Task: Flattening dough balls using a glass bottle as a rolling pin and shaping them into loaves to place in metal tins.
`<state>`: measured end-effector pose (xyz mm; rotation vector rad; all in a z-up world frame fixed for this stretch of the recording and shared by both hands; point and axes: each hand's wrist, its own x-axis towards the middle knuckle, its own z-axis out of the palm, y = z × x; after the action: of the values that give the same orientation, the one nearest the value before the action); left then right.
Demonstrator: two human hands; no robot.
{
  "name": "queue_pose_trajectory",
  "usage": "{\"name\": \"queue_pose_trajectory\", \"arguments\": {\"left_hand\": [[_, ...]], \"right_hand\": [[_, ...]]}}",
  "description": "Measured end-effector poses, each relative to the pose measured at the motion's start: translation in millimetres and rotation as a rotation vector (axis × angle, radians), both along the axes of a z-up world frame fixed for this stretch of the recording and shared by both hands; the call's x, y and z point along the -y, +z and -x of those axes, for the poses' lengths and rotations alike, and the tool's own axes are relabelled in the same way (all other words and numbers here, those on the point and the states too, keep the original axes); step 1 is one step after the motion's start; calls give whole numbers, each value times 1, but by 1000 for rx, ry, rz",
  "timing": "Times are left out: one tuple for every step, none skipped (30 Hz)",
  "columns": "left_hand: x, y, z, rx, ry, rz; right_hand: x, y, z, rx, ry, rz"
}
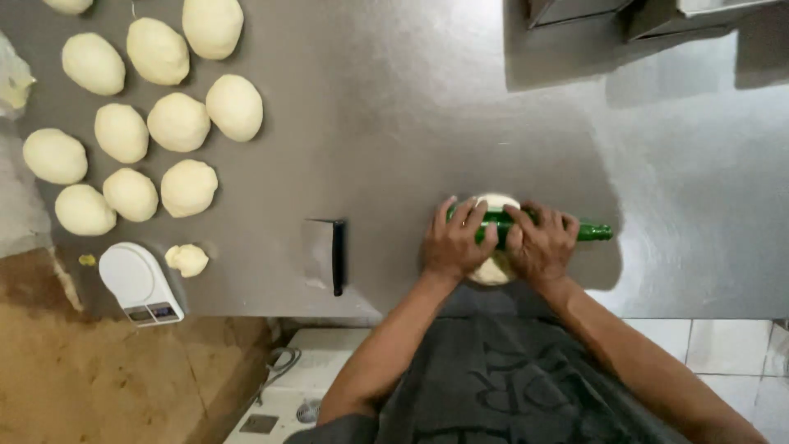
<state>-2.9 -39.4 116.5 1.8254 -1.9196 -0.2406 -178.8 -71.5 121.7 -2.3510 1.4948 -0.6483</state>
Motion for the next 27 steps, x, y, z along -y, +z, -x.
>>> {"name": "queue_pose_trajectory", "arguments": {"left_hand": [[20,6,-3,-73,57,-93],[46,7,-4,-154,91,-167],[64,9,-6,-160,83,-171],[78,13,-9,-148,160,-333],[90,18,-11,-137,234,-497],[89,19,-10,-143,218,-496],[87,20,-9,-158,225,-519],[101,21,-16,-157,255,-511],[103,31,-18,-148,261,-480],[93,39,-16,-160,207,-355],[84,46,-15,-170,153,-230],[59,42,-12,-173,153,-242],[36,38,-9,-79,109,-88],[17,33,-7,11,60,72],[12,26,-8,6,56,66],[6,21,-7,65,30,40],[-1,16,-6,124,4,14],[9,14,-7,122,10,-3],[19,12,-7,87,27,-11],[33,10,-10,53,40,-11],[46,8,-16,53,43,-18],[61,5,-18,16,76,-21],[73,4,-19,-21,109,-23],[95,0,-22,-17,117,-9],[114,-1,-24,-73,180,-79],[130,0,-28,-133,236,-148],[141,4,-32,-132,238,-133]], "right_hand": [[14,4,-8,-26,-31,-38],[31,7,-13,-60,-84,-54],[47,9,-19,-67,-92,-58],[63,13,-26,-52,-96,-76],[76,17,-33,-38,-101,-94],[77,19,-31,-47,-115,-91],[78,21,-28,-83,-114,-107],[96,20,-35,-94,-93,-99],[96,19,-32,-79,-88,-70],[85,18,-25,1,-122,-173],[74,16,-18,80,-155,-277],[61,14,-9,75,-157,-289],[49,12,0,121,-34,-141],[41,10,9,165,87,13],[37,6,11,160,83,8],[34,3,14,4,175,44],[30,0,18,-151,267,82],[38,-2,14,-150,276,67],[46,-3,11,-98,271,116],[57,-4,6,-45,261,173],[68,-2,-1,-44,264,166],[80,2,-4,-74,239,106],[90,8,-6,-104,214,46],[111,1,-11,-100,221,62],[130,-3,-16,-81,198,60],[144,-5,-21,-64,171,58],[151,-12,-19,-63,173,73]]}}
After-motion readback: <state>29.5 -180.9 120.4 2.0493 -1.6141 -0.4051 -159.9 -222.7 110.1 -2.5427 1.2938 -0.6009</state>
